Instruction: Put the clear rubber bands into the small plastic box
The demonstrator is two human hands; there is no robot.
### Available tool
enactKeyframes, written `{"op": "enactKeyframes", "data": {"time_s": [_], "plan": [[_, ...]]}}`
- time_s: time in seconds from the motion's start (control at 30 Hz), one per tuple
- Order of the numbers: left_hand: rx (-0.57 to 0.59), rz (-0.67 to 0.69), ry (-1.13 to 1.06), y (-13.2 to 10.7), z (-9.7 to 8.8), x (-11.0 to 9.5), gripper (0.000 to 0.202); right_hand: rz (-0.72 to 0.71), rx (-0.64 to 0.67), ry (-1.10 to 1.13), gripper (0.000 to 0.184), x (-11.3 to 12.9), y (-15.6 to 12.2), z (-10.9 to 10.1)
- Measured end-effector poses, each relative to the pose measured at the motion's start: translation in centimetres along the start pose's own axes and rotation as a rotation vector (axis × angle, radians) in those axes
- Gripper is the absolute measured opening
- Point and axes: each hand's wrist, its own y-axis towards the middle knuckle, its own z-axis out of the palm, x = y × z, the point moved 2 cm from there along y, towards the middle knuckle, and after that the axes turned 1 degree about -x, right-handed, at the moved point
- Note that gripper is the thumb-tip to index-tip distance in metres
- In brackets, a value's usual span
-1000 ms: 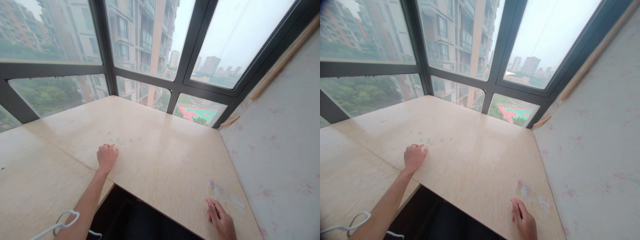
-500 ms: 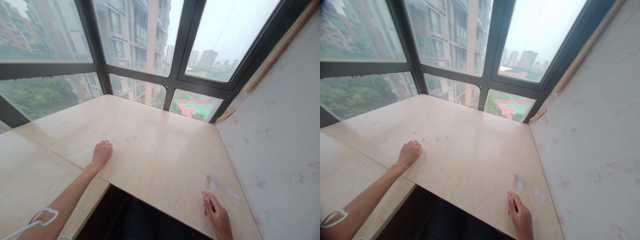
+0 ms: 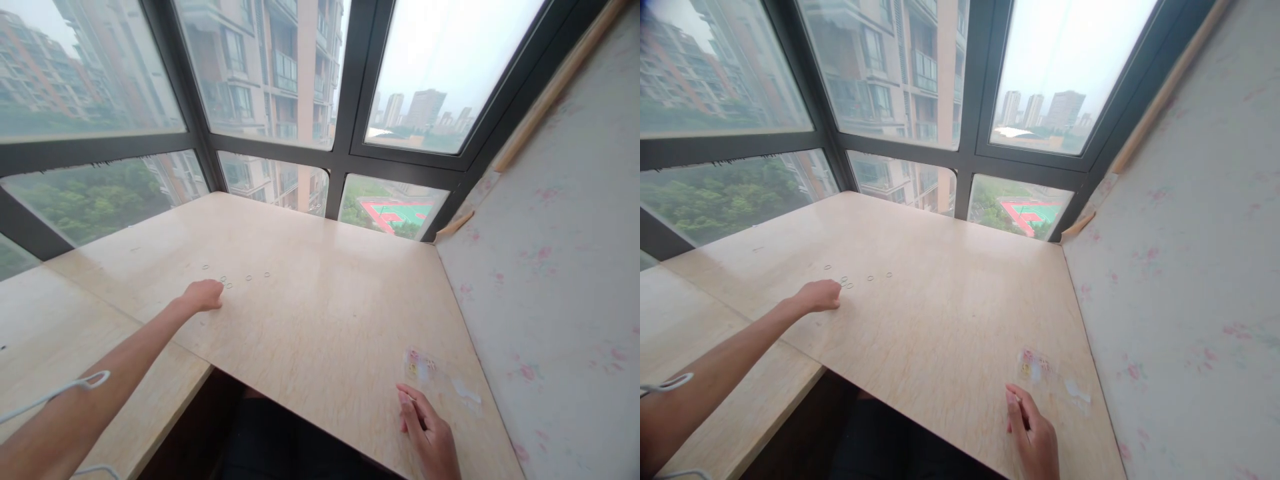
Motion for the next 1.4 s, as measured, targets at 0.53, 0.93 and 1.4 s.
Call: {"op": "enactKeyframes", "data": {"time_s": [0.53,0.93,1.4], "plan": [[0.203,0.261,-1.323,-2.8,3.0,-20.2,0.014,0.038,0.001,0.183,0.042,0.8,0.2,0.0],[0.288,0.553,-1.223,-7.3,6.8,-35.9,0.016,0.061,0.018,0.243,0.039,1.5,0.3,-0.2],[0.155,0.848,-0.88,-9.6,8.5,-38.2,0.014,0.04,-0.016,0.264,0.033,1.5,0.7,-0.1]]}}
